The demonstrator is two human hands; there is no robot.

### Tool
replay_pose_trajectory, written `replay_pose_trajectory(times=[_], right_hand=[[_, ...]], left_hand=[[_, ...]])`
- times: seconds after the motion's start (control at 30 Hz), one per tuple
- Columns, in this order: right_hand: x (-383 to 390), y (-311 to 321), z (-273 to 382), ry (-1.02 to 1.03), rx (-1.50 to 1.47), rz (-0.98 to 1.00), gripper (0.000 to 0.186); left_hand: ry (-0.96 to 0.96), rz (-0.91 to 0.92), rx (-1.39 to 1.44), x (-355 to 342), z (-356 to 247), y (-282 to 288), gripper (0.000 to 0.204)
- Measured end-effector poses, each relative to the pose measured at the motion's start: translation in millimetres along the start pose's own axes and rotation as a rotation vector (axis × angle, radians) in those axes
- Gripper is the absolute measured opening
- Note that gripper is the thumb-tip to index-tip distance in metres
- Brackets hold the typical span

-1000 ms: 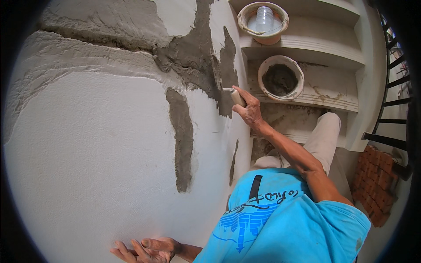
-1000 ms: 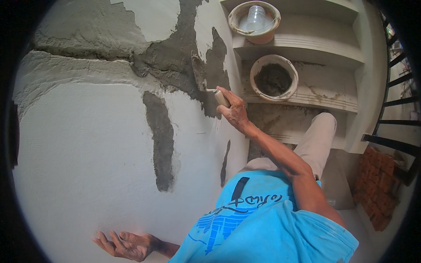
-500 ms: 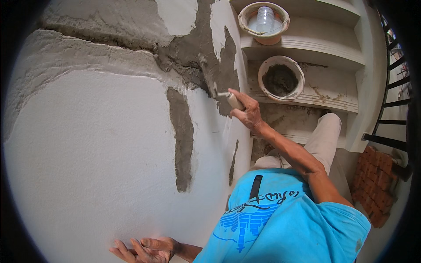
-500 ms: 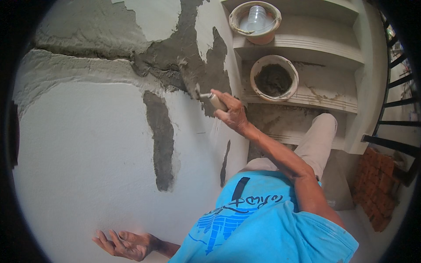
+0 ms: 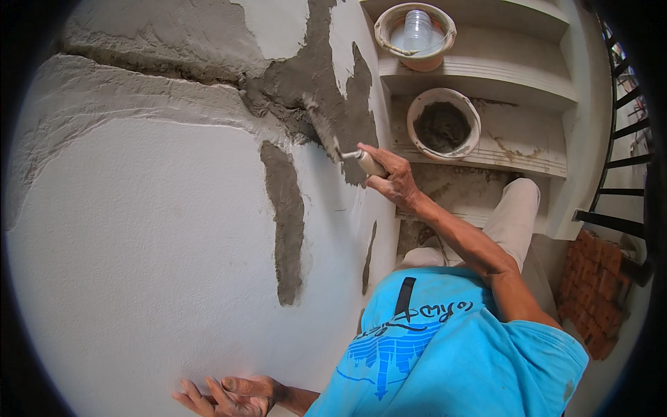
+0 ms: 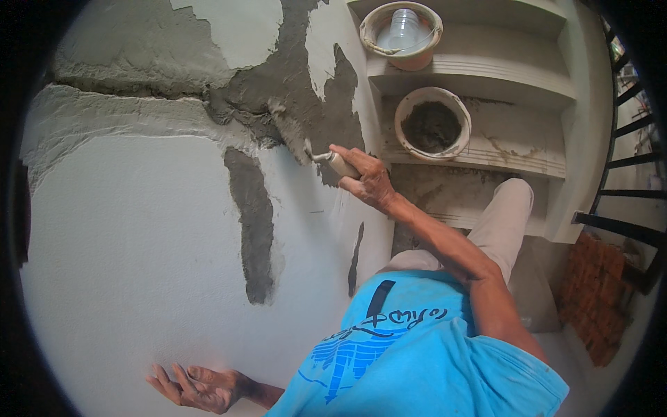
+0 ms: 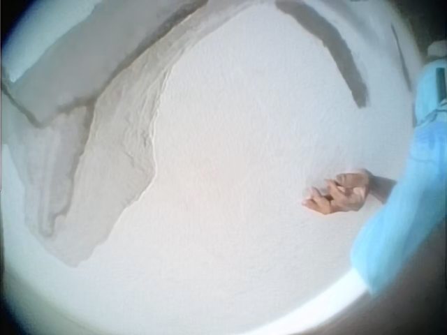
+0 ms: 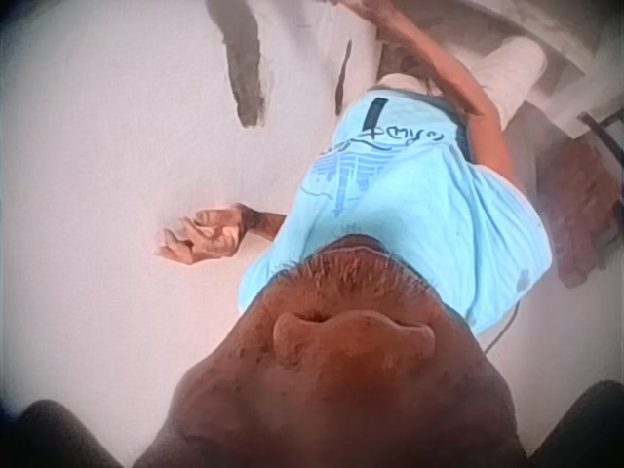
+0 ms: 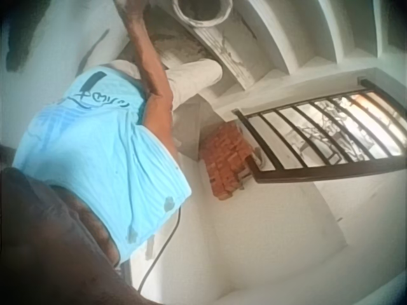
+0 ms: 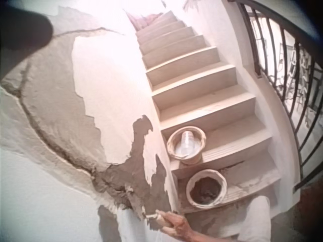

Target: The person applies a grey plaster mixture to a white wall using a trowel. They repeatedly scoop the material from a bucket placed on a spiral staircase and spread it onto the wall surface to cover existing patches.

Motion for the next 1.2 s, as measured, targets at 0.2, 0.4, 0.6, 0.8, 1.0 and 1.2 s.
replay_pose_trajectory(times=[0.2,0.4,0.6,0.8,1.0,1.2], right_hand=[[-25,9,-31,-0.025,0.117,-0.098,0.069],[-3,-3,-5,0.056,0.094,0.030,0.071],[20,11,-9,-0.031,0.071,-0.005,0.072],[2,2,-25,-0.009,0.123,-0.067,0.072],[13,-15,-33,0.023,0.259,-0.060,0.071],[53,2,-48,-0.067,0.273,0.042,0.070]], left_hand=[[-0.004,-0.001,0.026,0,0,-2,0.019],[0.001,0.013,-0.005,2,1,-2,0.019],[0.031,0.004,-0.020,4,2,-1,0.019],[0.029,0.003,-0.016,2,1,-1,0.019],[0.043,0.010,-0.021,2,1,-1,0.019],[-0.007,0.005,-0.001,0,3,-1,0.019]])
Point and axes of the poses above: each hand's wrist, its own x-axis away from the middle knuckle, its own y-axis out of the back of the hand, z = x × y, the point moved 9 cm from there along -x, towards the middle knuckle, and after that the axes turned 10 degrees about y, right-handed, at the moved point
